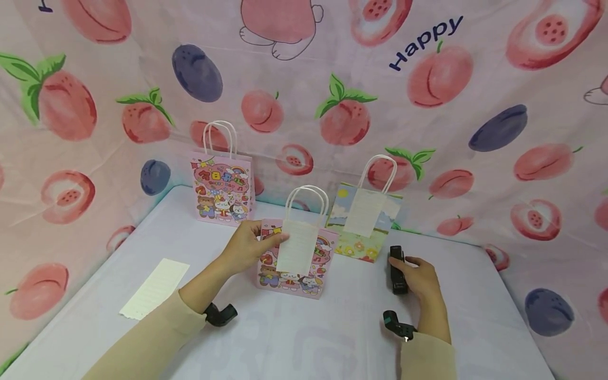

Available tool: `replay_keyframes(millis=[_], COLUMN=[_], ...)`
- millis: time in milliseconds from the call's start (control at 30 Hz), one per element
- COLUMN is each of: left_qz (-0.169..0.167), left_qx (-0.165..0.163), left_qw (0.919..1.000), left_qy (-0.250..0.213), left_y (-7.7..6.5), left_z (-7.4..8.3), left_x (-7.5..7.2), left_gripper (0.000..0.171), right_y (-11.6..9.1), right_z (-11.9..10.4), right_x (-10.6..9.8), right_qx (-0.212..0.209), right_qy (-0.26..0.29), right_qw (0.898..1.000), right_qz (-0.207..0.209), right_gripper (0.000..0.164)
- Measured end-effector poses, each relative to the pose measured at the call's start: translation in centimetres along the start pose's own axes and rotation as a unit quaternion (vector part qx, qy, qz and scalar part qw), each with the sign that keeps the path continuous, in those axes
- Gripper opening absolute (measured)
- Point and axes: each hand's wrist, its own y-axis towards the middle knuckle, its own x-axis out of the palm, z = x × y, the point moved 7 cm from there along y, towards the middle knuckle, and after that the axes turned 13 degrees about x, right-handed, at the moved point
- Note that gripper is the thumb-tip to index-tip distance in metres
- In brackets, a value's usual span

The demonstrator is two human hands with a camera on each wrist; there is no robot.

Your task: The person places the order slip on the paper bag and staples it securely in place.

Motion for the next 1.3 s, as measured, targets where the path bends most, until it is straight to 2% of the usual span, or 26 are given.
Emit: replay_keyframes(millis=[100, 300, 500, 867, 1033, 1300], left_qz=[-0.002, -0.003, -0.004, -0.004, -0.008, -0.010], left_qx=[0.001, -0.003, -0.002, -0.007, -0.003, -0.002], left_qw=[1.0000, 0.9999, 0.9998, 0.9998, 0.9998, 0.9999], left_qy=[-0.003, 0.016, 0.021, 0.017, 0.016, 0.010], left_y=[0.0, -0.1, -0.1, -0.1, -0.1, -0.1], left_z=[0.1, 0.3, 0.4, 0.1, 0.1, 0.2], left_x=[0.1, 0.0, 0.0, 0.0, 0.0, 0.0], left_gripper=[0.028, 0.027, 0.028, 0.028, 0.029, 0.030], right_y=[-0.2, -1.4, -2.6, -5.4, -6.6, -8.8], right_z=[-0.2, -1.4, -2.7, -4.9, -5.6, -6.8], right_x=[-0.5, -1.5, -2.8, -3.7, -4.2, -5.3], right_qx=[-0.005, -0.030, -0.056, -0.085, -0.102, -0.151], right_qy=[0.017, 0.054, 0.079, 0.100, 0.130, 0.177], right_qw=[1.000, 0.998, 0.995, 0.989, 0.983, 0.964], right_qz=[0.011, 0.008, 0.032, 0.063, 0.081, 0.126], right_gripper=[0.097, 0.096, 0.090, 0.088, 0.082, 0.079])
